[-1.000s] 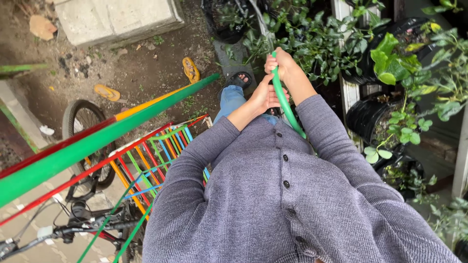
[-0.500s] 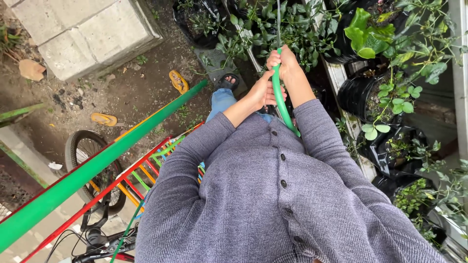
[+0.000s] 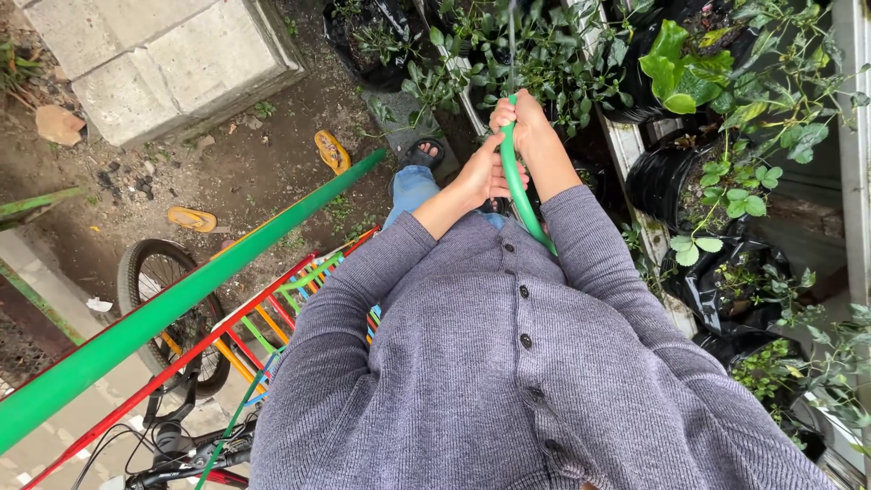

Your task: Watering potted plants using a green garden hose.

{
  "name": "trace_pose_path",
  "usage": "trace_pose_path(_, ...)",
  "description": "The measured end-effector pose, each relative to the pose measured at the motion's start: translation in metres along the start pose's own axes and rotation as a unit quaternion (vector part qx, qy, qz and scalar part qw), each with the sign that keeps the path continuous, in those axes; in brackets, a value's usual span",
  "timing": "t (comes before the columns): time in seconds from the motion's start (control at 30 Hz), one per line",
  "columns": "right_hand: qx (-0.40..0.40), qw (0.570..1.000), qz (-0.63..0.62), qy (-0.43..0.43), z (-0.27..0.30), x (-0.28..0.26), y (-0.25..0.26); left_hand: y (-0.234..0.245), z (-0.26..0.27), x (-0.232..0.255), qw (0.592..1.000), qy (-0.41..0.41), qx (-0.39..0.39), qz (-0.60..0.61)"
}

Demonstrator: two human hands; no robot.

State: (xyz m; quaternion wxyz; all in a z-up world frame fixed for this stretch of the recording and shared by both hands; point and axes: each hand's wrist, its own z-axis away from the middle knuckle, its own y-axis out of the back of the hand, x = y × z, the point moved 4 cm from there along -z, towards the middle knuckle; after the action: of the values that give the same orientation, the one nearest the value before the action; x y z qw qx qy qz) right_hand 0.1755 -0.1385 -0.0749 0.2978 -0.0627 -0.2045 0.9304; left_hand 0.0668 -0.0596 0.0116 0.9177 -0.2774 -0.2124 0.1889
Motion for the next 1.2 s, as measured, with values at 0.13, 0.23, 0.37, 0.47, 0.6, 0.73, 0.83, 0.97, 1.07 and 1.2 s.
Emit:
trace_pose_path(0.13,0.011,1.000,-0.013,0.012,-0.004,0.000,0.001,0.002,0.000,0.002,1.000,-0.001,-0.002,0.004)
trace_pose_path(0.23,0.006,0.999,-0.039,-0.005,-0.005,0.002,-0.002,0.003,0.002,0.004,1.000,0.007,0.000,0.012)
trace_pose_path(0.37,-0.010,0.996,-0.082,-0.026,-0.018,0.004,-0.001,0.007,0.003,0.007,1.000,0.011,0.007,0.018)
trace_pose_path(0.47,-0.012,0.996,-0.084,-0.033,-0.018,0.007,-0.008,0.010,0.004,0.010,1.000,0.013,0.009,0.021)
trace_pose_path(0.6,-0.001,0.996,-0.078,-0.037,-0.012,0.011,-0.020,0.015,0.007,0.016,1.000,0.016,0.014,0.021)
trace_pose_path(0.73,0.002,0.997,-0.079,-0.028,-0.018,0.011,-0.022,0.020,0.005,0.019,0.999,0.019,0.016,0.022)
trace_pose_path(0.83,0.006,0.996,-0.090,-0.024,-0.016,0.012,-0.024,0.021,0.006,0.022,0.999,0.025,0.015,0.022)
trace_pose_path(0.97,-0.009,0.994,-0.105,-0.036,-0.019,0.014,-0.026,0.023,0.008,0.026,0.999,0.029,0.010,0.018)
trace_pose_path(1.07,-0.010,0.994,-0.107,-0.034,-0.023,0.015,-0.025,0.026,0.009,0.026,0.999,0.032,0.009,0.017)
trace_pose_path(1.2,-0.004,0.993,-0.119,-0.025,-0.031,0.017,-0.021,0.030,0.010,0.028,0.999,0.037,0.011,0.018)
